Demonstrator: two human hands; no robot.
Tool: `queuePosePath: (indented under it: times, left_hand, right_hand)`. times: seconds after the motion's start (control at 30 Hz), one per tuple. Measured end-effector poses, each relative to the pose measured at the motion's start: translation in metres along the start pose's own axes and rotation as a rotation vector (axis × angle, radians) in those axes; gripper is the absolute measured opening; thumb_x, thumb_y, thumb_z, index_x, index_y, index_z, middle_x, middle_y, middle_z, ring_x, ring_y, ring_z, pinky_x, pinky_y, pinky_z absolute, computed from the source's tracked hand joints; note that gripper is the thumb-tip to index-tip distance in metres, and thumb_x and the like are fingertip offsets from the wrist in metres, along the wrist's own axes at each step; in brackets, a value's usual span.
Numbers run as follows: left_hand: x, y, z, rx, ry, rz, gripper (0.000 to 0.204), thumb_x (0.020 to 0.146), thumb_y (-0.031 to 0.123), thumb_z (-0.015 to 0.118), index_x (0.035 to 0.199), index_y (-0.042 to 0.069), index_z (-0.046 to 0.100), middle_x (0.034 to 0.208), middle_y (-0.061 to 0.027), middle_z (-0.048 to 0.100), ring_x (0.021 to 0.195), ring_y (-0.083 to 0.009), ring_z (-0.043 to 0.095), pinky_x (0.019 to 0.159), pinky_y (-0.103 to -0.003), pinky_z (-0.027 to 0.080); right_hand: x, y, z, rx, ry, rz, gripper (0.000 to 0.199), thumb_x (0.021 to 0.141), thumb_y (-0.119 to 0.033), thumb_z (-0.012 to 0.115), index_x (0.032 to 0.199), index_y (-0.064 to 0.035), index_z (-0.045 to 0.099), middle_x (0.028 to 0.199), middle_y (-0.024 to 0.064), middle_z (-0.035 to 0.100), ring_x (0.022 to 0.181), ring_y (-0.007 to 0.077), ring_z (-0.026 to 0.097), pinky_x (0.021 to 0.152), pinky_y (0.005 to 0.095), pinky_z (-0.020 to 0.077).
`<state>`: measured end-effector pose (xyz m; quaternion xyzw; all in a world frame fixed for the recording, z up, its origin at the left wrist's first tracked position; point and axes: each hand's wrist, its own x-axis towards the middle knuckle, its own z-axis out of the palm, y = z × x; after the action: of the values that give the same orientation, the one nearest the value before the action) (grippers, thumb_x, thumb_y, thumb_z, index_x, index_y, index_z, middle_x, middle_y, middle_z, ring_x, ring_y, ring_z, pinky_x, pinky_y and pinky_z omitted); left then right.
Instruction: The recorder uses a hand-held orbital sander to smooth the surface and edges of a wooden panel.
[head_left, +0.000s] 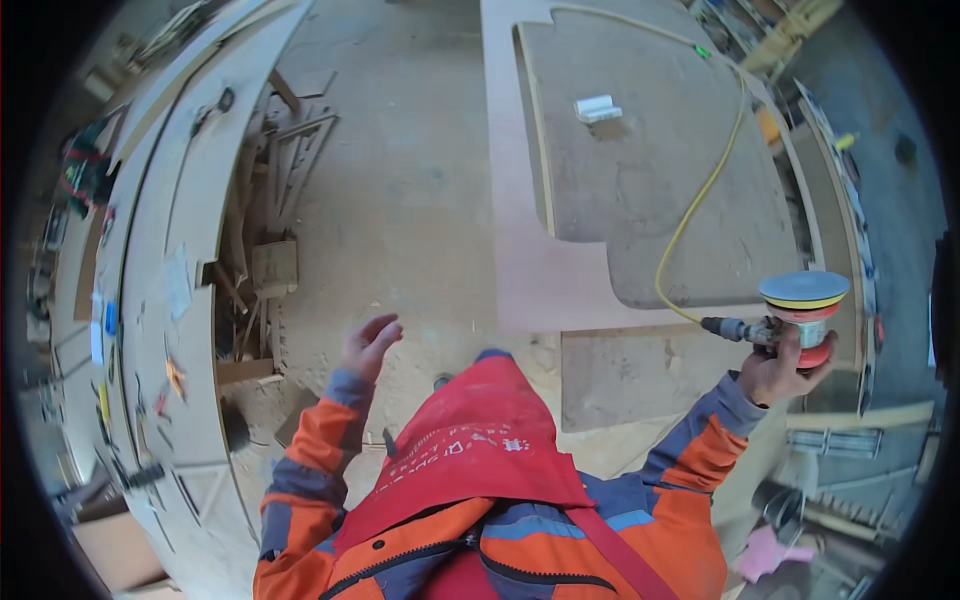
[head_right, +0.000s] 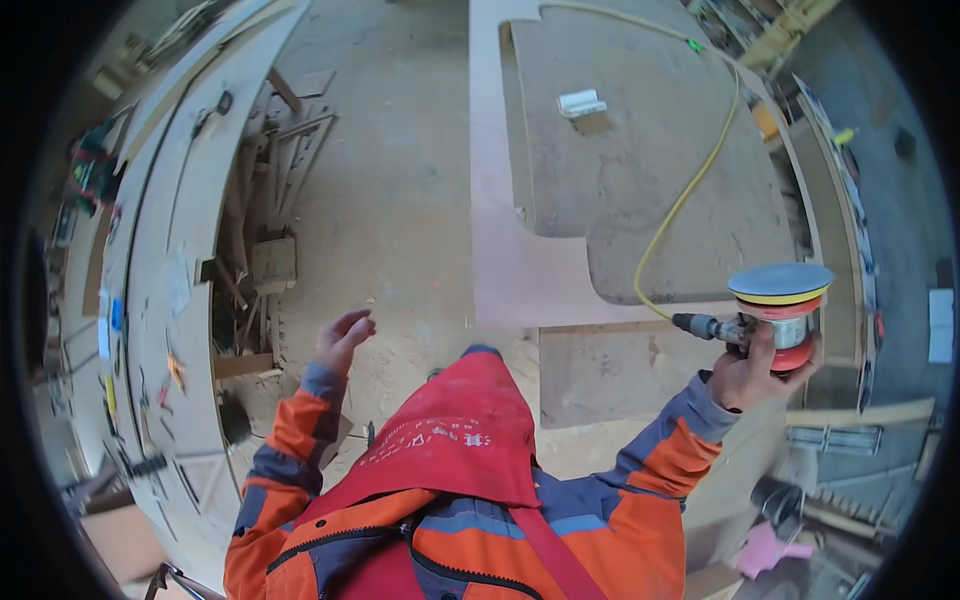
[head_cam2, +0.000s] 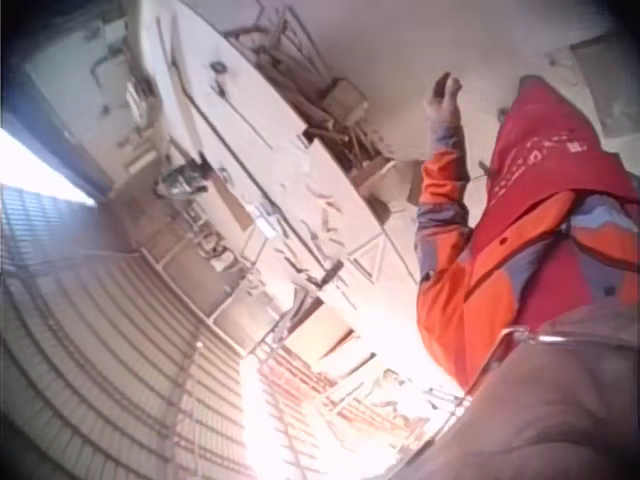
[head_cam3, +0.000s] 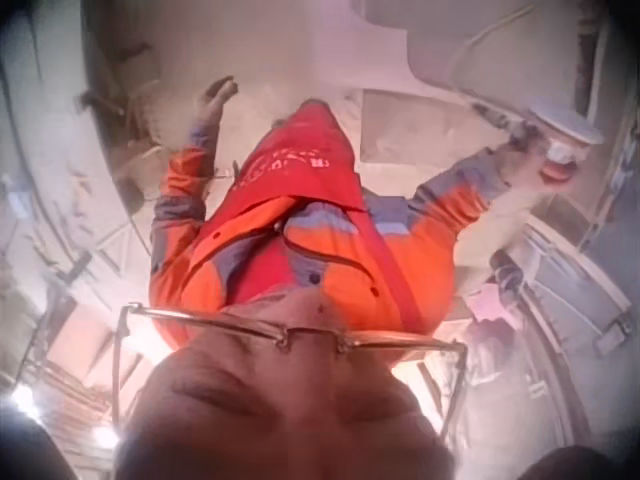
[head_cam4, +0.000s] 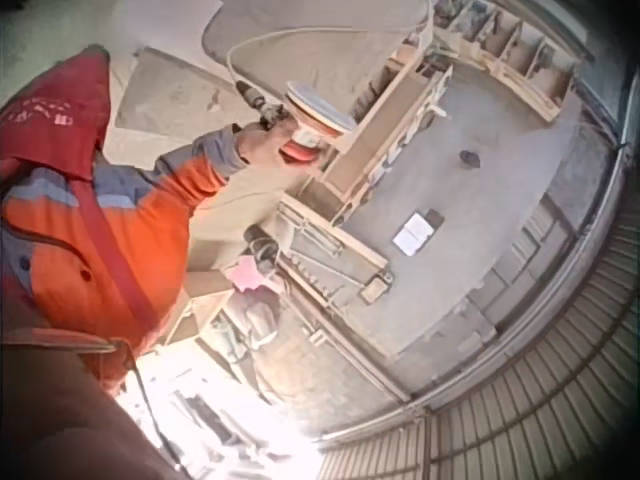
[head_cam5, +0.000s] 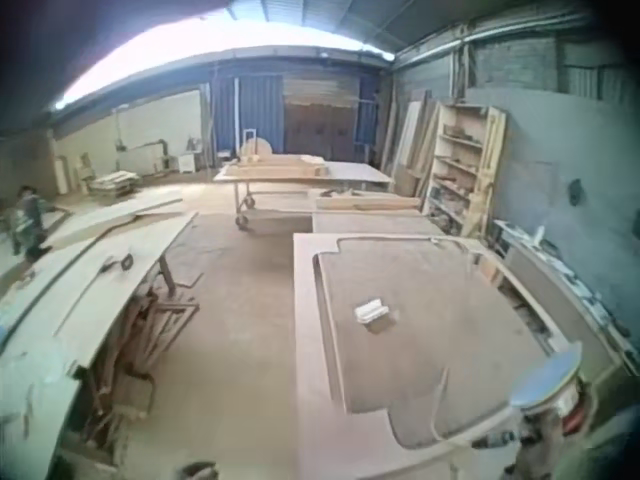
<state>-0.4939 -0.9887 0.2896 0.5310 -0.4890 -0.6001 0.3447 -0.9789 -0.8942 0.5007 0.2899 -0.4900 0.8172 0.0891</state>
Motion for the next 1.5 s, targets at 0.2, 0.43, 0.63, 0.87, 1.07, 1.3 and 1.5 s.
queuePosePath:
  times: [0.2, 0.43, 0.63, 0.87, 1.07, 1.3, 1.5]
  left_hand:
    - [0.183, 0.018, 0.043, -0.106, -0.227, -0.206, 0.043, 0.09, 0.023, 0.06, 0.123, -0.003, 0.052, 0.1, -0.0111, 0.064, 0.087, -0.0182, 0.064, 0.081, -0.03, 0.051]
    - [0.348, 0.022, 0.096, -0.154, -0.172, -0.508, 0.046, 0.089, 0.023, 0.062, 0.125, -0.001, 0.048, 0.102, -0.0103, 0.062, 0.086, -0.0186, 0.065, 0.078, -0.031, 0.052]
    - [0.468, 0.025, 0.147, -0.128, -0.151, -0.608, 0.045, 0.086, 0.022, 0.065, 0.123, 0.002, 0.05, 0.099, -0.0092, 0.063, 0.085, -0.0189, 0.064, 0.073, -0.031, 0.053]
    - [0.527, 0.027, 0.179, -0.28, -0.384, -0.677, 0.038, 0.083, 0.02, 0.07, 0.113, 0.004, 0.055, 0.1, -0.0083, 0.063, 0.084, -0.0214, 0.065, 0.067, -0.036, 0.055]
    - [0.575, 0.033, 0.128, -0.287, -0.396, -0.676, 0.036, 0.082, 0.019, 0.071, 0.111, 0.003, 0.057, 0.101, -0.0091, 0.064, 0.081, -0.0227, 0.066, 0.066, -0.04, 0.057]
    - [0.619, 0.052, 0.067, -0.248, -0.43, -0.737, 0.035, 0.082, 0.021, 0.071, 0.109, 0.003, 0.058, 0.099, -0.0093, 0.064, 0.08, -0.0217, 0.066, 0.062, -0.038, 0.057]
    - [0.635, 0.051, 0.042, -0.233, -0.441, -0.737, 0.031, 0.083, 0.017, 0.069, 0.11, 0.005, 0.06, 0.098, -0.0069, 0.065, 0.085, -0.0201, 0.066, 0.069, -0.039, 0.057]
  right_hand:
    - [0.003, 0.041, 0.027, -0.657, -0.319, -0.174, 0.059, 0.068, -0.008, 0.074, 0.12, 0.0049, 0.049, 0.112, 0.0117, 0.054, 0.096, 0.0202, 0.055, 0.082, 0.0323, 0.0474]
    - [-0.022, 0.164, 0.113, -0.798, -0.427, 0.307, 0.062, 0.066, -0.004, 0.073, 0.121, 0.0052, 0.048, 0.109, 0.0105, 0.052, 0.095, 0.0185, 0.054, 0.084, 0.03, 0.0455]
    - [-0.023, 0.197, 0.17, -0.899, -0.49, 0.597, 0.064, 0.065, -0.004, 0.072, 0.122, 0.0046, 0.044, 0.105, 0.0105, 0.052, 0.093, 0.0169, 0.054, 0.083, 0.0296, 0.0459]
    - [-0.03, 0.195, 0.233, -1.012, -0.444, 0.716, 0.061, 0.067, -0.008, 0.069, 0.121, 0.0045, 0.044, 0.098, 0.0088, 0.054, 0.087, 0.0154, 0.055, 0.078, 0.0272, 0.0459]
    - [-0.049, 0.21, 0.306, -0.94, -0.354, 0.867, 0.06, 0.067, -0.011, 0.068, 0.12, 0.0043, 0.045, 0.091, 0.0071, 0.055, 0.083, 0.0149, 0.055, 0.076, 0.0263, 0.0459]
    - [-0.089, 0.313, 0.347, -0.729, -0.549, 1.119, 0.058, 0.068, -0.011, 0.066, 0.12, 0.0036, 0.045, 0.089, 0.0075, 0.055, 0.077, 0.0136, 0.055, 0.07, 0.0261, 0.0464]
    - [-0.157, 0.421, 0.348, -0.377, -0.69, 1.459, 0.048, 0.068, -0.015, 0.073, 0.109, 0.0008, 0.053, 0.083, 0.0068, 0.054, 0.065, 0.0131, 0.055, 0.062, 0.0269, 0.05]
